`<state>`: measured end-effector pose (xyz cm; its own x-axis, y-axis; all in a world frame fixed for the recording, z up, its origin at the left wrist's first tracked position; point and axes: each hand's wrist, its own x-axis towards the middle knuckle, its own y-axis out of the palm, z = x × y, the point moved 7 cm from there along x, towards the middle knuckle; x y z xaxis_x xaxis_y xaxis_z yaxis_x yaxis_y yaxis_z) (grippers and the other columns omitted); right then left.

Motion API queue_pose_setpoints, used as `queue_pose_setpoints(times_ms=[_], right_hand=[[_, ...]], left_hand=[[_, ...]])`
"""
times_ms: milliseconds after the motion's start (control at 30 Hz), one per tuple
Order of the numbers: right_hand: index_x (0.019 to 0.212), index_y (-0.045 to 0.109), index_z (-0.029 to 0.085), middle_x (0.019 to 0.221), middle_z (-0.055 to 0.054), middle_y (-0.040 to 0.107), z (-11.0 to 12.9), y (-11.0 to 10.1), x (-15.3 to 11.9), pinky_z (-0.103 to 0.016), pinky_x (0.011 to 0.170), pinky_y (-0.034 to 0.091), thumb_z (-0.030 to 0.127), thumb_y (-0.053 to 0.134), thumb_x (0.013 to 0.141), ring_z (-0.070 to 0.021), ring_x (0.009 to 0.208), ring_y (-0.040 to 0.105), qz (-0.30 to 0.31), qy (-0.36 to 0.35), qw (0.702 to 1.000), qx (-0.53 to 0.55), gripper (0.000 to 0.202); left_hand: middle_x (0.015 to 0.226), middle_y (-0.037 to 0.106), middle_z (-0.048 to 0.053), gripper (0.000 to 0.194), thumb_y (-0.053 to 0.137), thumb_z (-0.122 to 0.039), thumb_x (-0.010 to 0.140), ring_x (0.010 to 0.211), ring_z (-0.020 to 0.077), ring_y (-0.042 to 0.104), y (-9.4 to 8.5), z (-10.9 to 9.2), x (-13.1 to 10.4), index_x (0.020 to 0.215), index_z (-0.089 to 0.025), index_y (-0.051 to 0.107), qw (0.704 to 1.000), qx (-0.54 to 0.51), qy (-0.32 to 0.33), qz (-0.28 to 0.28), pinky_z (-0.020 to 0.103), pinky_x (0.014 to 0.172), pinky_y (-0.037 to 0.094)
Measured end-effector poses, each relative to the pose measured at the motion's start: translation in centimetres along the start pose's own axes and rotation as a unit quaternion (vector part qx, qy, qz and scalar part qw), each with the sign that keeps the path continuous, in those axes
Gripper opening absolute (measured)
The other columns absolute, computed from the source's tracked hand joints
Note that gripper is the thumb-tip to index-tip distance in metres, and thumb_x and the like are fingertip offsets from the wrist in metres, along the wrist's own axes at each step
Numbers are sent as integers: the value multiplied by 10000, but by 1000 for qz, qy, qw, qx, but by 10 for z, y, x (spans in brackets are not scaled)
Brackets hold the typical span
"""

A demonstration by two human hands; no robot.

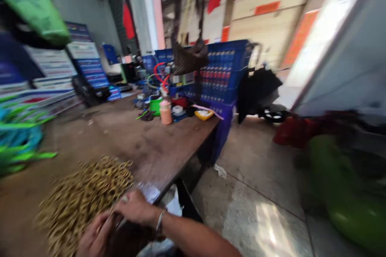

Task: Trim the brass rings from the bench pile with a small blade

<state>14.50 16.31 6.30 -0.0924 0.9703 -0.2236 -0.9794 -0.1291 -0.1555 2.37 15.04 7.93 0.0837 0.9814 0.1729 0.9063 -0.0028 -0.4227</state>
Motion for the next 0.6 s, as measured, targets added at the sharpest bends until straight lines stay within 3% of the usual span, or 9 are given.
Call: queue_pose_setpoints(times_ms=[100, 167, 367, 600], right_hand=[[590, 481, 151, 518, 78, 411, 5, 2, -1, -167, 460, 285, 202, 492, 727, -48, 493, 357, 11, -40, 999, 9, 146], [622, 475, 156, 547, 64, 440, 7, 3, -2, -167, 482, 304, 247, 464, 757, -59, 524, 388, 31, -62, 998, 3, 164], [638, 479, 162, 561, 42, 480, -1, 8, -8, -183, 496, 318, 362, 438, 813, -75, 530, 401, 59, -101, 992, -54, 268], [659, 513, 156, 565, 37, 495, 4, 9, -15, -192, 519, 321, 345, 432, 831, -82, 544, 409, 61, -121, 987, -89, 268]], left_hand=[[493, 450, -63, 345, 488, -530, 753, 406, 100, 449, 13, 15, -15, 790, -194, 555, 974, -130, -168, 77, 199, 366, 354], [529, 446, -76, 339, 501, -531, 740, 391, 72, 413, 19, 14, -22, 796, -197, 518, 950, -208, -218, 75, 169, 351, 311], [551, 446, -71, 307, 497, -494, 756, 402, 51, 386, 23, 10, -35, 766, -187, 481, 929, -268, -245, 70, 140, 351, 284], [574, 446, -69, 290, 499, -476, 769, 413, 47, 393, 24, 11, -41, 774, -188, 470, 925, -276, -245, 85, 140, 355, 296]])
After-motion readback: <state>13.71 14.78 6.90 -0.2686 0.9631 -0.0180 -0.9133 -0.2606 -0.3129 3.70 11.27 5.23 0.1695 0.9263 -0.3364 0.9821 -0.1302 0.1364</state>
